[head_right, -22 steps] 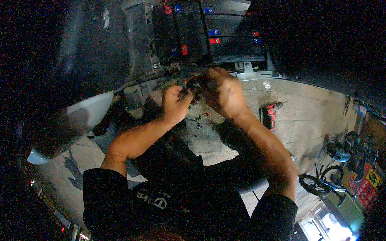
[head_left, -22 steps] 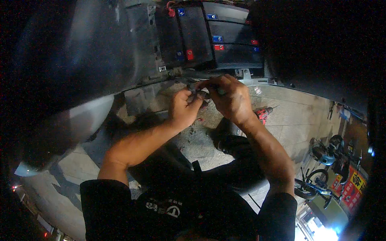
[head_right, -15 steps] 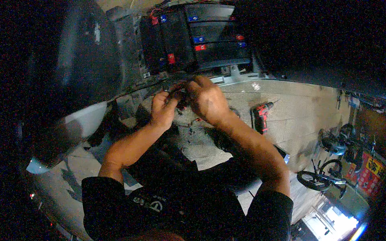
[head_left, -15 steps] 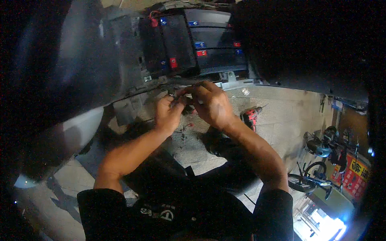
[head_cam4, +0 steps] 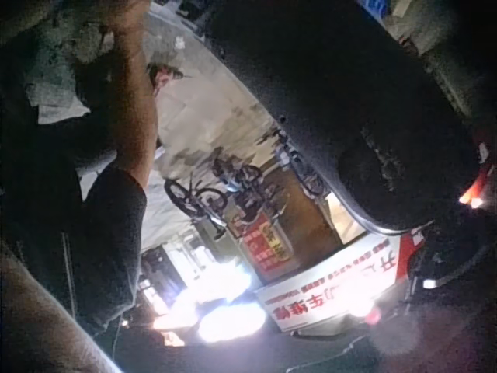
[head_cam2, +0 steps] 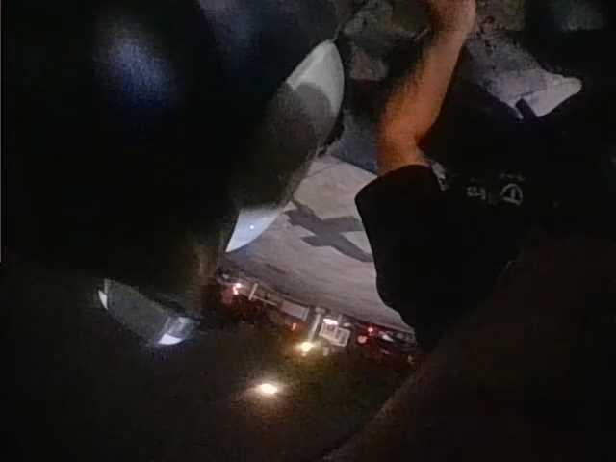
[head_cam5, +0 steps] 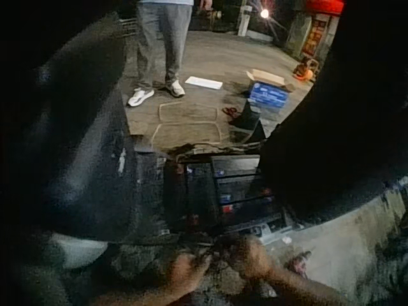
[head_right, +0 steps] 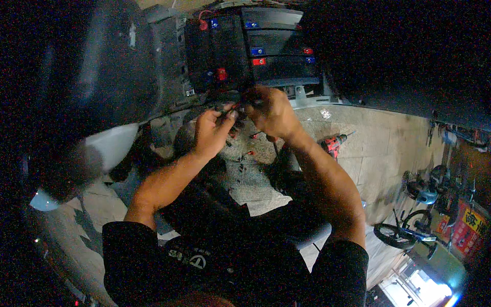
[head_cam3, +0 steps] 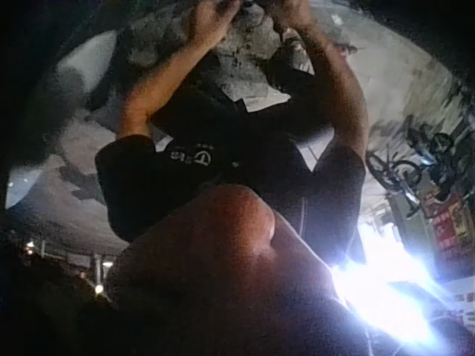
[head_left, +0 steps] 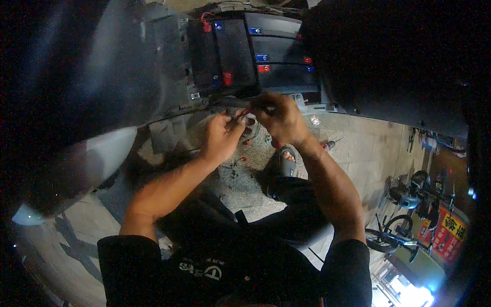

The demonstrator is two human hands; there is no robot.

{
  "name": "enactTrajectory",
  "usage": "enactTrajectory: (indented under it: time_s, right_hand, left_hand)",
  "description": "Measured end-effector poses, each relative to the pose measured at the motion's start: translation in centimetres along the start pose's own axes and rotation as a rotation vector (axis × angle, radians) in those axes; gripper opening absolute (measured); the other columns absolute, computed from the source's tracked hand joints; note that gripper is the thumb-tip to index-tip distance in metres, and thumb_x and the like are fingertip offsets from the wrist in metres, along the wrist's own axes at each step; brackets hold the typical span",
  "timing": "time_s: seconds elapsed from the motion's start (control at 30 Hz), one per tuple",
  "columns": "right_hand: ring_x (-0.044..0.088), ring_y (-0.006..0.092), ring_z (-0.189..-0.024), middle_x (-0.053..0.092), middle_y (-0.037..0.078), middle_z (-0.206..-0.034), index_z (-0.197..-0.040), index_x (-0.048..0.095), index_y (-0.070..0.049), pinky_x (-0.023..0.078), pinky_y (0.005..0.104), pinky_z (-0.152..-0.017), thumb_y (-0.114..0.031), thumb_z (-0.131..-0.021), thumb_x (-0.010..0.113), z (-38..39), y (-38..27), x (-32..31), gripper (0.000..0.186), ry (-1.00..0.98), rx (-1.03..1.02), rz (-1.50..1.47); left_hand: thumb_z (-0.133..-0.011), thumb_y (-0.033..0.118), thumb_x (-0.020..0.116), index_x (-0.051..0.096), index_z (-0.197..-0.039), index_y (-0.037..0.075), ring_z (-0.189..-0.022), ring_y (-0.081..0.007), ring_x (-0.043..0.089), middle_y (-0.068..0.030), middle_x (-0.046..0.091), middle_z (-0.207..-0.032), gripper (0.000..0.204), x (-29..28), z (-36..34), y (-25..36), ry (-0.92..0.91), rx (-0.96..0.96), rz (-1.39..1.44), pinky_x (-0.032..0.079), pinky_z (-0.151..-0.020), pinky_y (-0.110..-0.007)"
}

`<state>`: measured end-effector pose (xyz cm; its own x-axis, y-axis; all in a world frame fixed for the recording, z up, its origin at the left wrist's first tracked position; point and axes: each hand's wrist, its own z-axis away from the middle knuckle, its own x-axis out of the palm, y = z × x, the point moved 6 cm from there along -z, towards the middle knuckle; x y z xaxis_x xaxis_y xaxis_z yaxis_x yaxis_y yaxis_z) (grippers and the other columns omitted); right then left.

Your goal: The person uses a screwdriver to tighten and adjust the terminals on a set of batteries installed under the seat of a scooter. They repeatedly connect and secure red and black wires to the battery terminals throughout the clip.

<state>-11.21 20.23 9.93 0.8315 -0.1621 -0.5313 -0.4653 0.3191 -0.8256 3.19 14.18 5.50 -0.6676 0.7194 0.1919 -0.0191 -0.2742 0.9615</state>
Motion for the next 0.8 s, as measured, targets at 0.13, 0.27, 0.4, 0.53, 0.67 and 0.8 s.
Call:
enactTrajectory:
  time_s: [0.13, 0.27, 0.4, 0.53, 0.67, 0.8]
  right_hand:
    - [0.069, 0.0268, -0.083, 0.07, 0.017, -0.098, -0.103, 0.064, 0.0, 0.055, 0.035, -0.075, -0.012, -0.081, 0.072, -2.7, -1.2, -0.6, 0.027, 0.045, -0.09, 0.124]
    - [0.068, 0.0202, -0.085, 0.069, 0.014, -0.103, -0.127, 0.054, -0.001, 0.054, 0.0315, -0.073, -0.005, -0.084, 0.07, -4.9, -2.9, -2.2, 0.046, 0.052, -0.267, 0.076]
    - [0.064, 0.0176, -0.079, 0.065, 0.01, -0.098, -0.126, 0.054, -0.001, 0.054, 0.0312, -0.068, -0.013, -0.092, 0.058, -2.7, -9.7, -12.0, 0.036, 0.439, -0.306, -0.077]
    - [0.066, 0.0235, -0.077, 0.066, 0.014, -0.093, -0.12, 0.054, 0.001, 0.056, 0.0365, -0.068, -0.012, -0.095, 0.053, -0.7, -13.5, -14.8, 0.029, 0.815, -0.581, -0.559]
    - [0.059, 0.015, -0.065, 0.064, 0.011, -0.084, -0.112, 0.055, 0.003, 0.054, 0.0302, -0.059, -0.01, -0.096, 0.057, -2.0, -12.8, -10.5, 0.021, 0.789, -0.718, -0.396]
    - [0.063, 0.0174, -0.071, 0.066, 0.013, -0.087, -0.113, 0.056, 0.001, 0.056, 0.0338, -0.069, -0.009, -0.098, 0.053, -2.3, -12.1, -8.3, 0.018, 0.707, -0.673, -0.428]
  left_hand:
    - [-0.092, 0.013, 0.064, 0.066, -0.102, 0.001, -0.076, -0.0089, 0.062, -0.0029, 0.068, -0.085, 0.016, -1.3, -2.1, -0.9, 0.159, -0.004, -0.098, 0.05, -0.068, -0.028]
    - [-0.09, 0.014, 0.066, 0.068, -0.102, 0.004, -0.072, -0.0093, 0.06, -0.0017, 0.069, -0.085, 0.015, -2.1, -3.6, -2.2, 0.341, -0.166, 0.242, 0.049, -0.068, -0.028]
    - [-0.091, 0.018, 0.066, 0.068, -0.1, 0.005, -0.069, -0.0138, 0.064, -0.0064, 0.071, -0.085, 0.016, -1.2, -3.8, -1.9, 0.35, -0.258, 0.547, 0.052, -0.065, -0.028]
    - [-0.09, 0.021, 0.067, 0.066, -0.098, 0.002, -0.064, -0.019, 0.068, -0.0123, 0.071, -0.085, 0.021, -1.3, -4.6, -1.7, 0.361, -0.294, 0.639, 0.054, -0.053, -0.03]
    - [-0.089, 0.023, 0.069, 0.066, -0.096, 0.001, -0.064, -0.0209, 0.068, -0.0134, 0.071, -0.085, 0.024, -1.1, -4.6, -1.4, 0.411, -0.378, 0.57, 0.054, -0.052, -0.029]
    - [-0.09, 0.023, 0.07, 0.065, -0.095, 0.0, -0.065, -0.0211, 0.068, -0.0132, 0.071, -0.086, 0.025, -1.2, -4.9, -2.3, 0.413, -0.395, 0.592, 0.055, -0.052, -0.029]
